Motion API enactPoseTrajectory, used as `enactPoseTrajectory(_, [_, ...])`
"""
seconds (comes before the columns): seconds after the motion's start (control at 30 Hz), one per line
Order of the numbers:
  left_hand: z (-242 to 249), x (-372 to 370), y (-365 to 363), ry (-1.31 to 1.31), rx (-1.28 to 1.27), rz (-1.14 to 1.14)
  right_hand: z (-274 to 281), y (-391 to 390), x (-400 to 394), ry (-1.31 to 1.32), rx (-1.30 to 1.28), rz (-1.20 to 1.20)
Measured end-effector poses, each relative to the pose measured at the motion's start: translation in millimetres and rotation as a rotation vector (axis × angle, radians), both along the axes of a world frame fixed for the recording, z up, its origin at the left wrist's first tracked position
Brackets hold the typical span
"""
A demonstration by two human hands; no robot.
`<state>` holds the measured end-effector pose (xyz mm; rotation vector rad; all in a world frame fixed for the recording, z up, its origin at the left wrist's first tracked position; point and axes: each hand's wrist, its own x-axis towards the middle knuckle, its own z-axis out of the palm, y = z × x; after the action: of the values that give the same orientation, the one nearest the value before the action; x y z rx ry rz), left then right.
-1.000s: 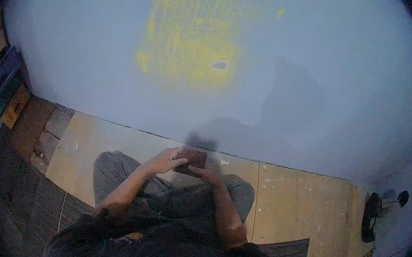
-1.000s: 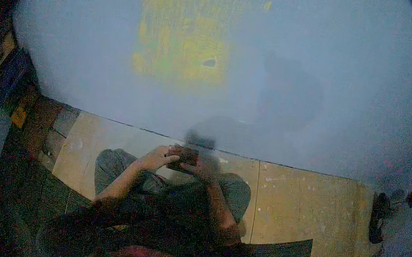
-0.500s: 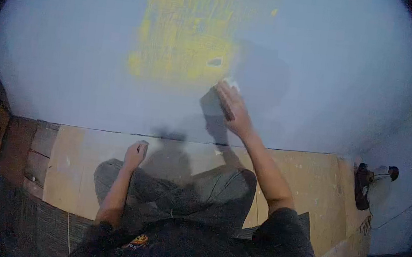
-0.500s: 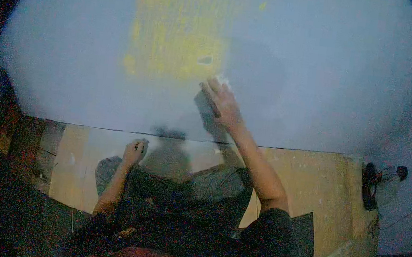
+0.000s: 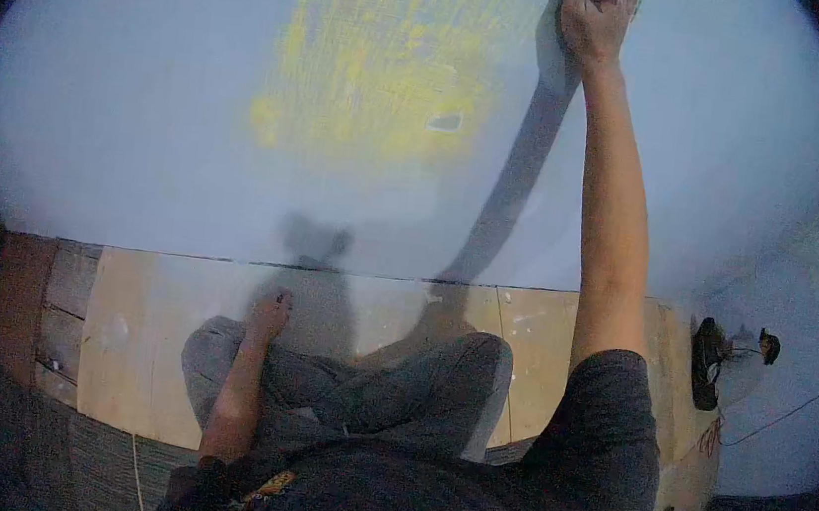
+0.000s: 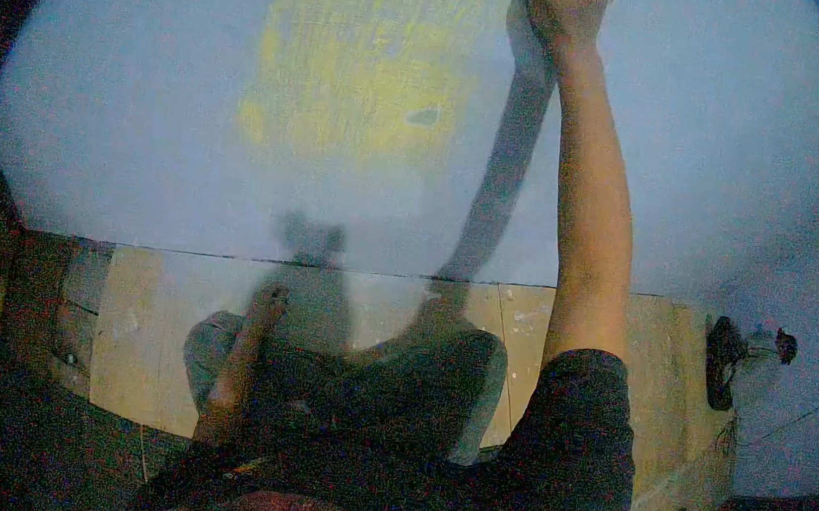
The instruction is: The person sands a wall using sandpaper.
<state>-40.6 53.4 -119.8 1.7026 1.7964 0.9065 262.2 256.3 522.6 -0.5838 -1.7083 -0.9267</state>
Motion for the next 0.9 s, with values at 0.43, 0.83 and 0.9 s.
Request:
enactPoseTrajectory(0.43, [-21.4, 13.2, 14.2, -0.158, -0.163, 0.013, -129.1, 15.6, 19.2, 0.099, 0.003, 0.023])
enactPoseTrajectory(0.83, [-69.9, 3.9, 23.0, -0.188, -0.276, 0.028, -343.1, -43.6, 68.3, -0.119, -0.497, -0.162])
enactPoseTrajectory(0.9, [24.6, 17.8, -8.0, -0.067, -0.255, 0.091, -320.2, -53.5, 54.0, -0.076, -0.495, -0.159])
